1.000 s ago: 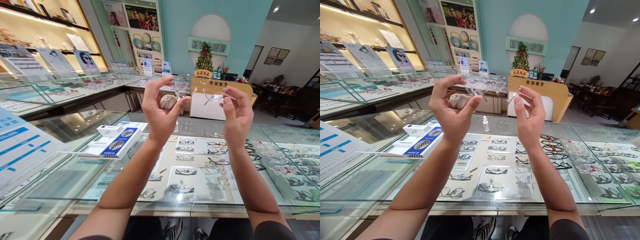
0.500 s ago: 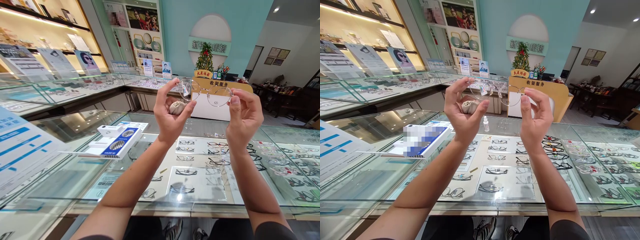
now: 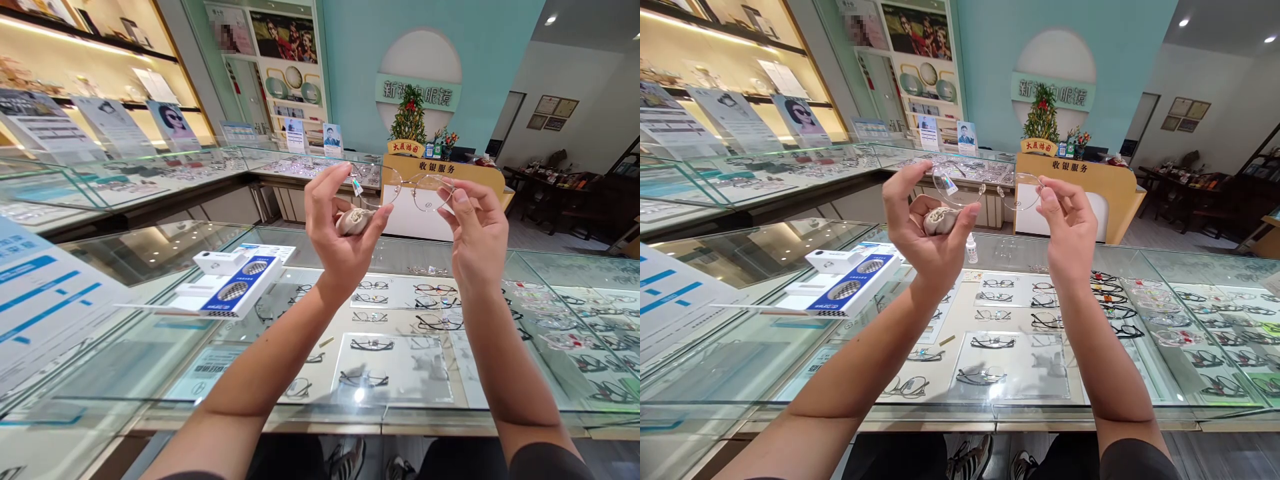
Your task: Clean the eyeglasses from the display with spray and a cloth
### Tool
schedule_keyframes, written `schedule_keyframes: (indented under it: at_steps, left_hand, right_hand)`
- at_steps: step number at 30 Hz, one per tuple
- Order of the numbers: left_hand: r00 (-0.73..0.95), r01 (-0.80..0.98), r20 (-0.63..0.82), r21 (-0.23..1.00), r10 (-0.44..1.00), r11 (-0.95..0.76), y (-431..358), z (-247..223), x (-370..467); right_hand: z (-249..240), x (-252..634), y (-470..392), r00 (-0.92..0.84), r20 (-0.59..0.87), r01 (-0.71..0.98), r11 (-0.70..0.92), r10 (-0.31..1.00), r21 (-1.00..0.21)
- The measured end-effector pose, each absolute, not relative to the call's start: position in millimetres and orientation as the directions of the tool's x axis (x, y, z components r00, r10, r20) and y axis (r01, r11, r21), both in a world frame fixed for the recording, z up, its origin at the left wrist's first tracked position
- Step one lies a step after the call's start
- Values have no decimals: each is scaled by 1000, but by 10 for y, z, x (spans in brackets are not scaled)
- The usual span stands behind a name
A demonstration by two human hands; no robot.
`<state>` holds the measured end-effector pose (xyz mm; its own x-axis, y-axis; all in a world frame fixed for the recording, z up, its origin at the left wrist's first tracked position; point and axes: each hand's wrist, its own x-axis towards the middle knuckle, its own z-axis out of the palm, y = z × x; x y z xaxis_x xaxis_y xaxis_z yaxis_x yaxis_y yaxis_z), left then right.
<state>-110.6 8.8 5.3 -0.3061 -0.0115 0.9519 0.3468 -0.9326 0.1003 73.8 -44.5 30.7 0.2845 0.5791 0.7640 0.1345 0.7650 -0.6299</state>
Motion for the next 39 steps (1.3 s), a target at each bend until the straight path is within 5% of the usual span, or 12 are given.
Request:
schedule_keyframes:
  at_steps: [6,39]
  left_hand:
    - [-243,308,961,207,133,-929,152,-31,-1146]
    - [-268,174,925,321,269,-931,182,-42,-1116]
  right_hand:
    - [328,694,-495,314,762,109,775,567,-622]
    - [356,719,-480,178,756,88,755,629,-649]
